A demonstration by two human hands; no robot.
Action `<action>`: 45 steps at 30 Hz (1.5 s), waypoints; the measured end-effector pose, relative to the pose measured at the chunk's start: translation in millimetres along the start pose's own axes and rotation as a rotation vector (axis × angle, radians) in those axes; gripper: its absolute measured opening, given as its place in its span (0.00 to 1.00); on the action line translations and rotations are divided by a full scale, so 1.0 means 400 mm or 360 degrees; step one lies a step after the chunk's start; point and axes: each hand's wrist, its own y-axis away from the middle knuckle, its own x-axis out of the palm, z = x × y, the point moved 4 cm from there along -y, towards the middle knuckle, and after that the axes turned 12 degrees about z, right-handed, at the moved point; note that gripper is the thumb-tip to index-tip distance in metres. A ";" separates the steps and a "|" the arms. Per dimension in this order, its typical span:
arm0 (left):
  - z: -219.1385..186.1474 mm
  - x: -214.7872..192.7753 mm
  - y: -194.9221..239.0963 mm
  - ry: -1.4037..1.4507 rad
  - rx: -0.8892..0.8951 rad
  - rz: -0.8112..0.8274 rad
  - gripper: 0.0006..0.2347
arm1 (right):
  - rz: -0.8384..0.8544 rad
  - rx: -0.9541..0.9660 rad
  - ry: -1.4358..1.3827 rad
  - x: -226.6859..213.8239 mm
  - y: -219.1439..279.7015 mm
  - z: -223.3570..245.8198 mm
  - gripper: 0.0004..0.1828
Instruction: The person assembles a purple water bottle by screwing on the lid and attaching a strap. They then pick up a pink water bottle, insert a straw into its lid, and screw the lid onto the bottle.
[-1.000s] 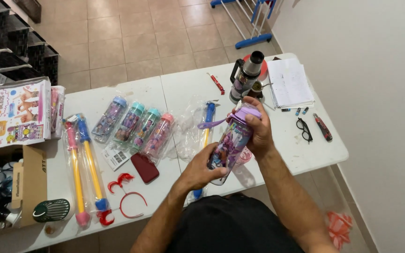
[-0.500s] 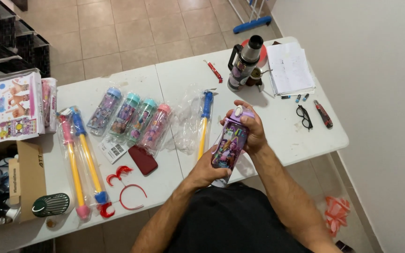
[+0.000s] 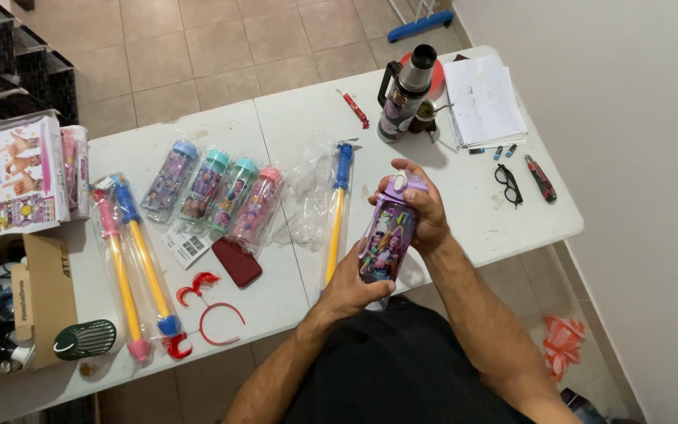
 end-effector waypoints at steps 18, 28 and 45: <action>-0.113 -0.037 -0.021 -0.1199 0.0793 -0.0440 0.38 | 0.0723 0.0258 0.1889 0.142 0.009 0.375 0.43; -0.162 -0.058 -0.149 -0.1077 0.0420 -0.0785 0.32 | 0.0168 0.0378 0.2883 -0.279 -0.174 0.506 0.33; 0.125 0.086 -0.228 -0.1031 -0.0572 -0.0409 0.40 | 0.0408 0.1108 0.3129 -0.729 -0.170 0.216 0.37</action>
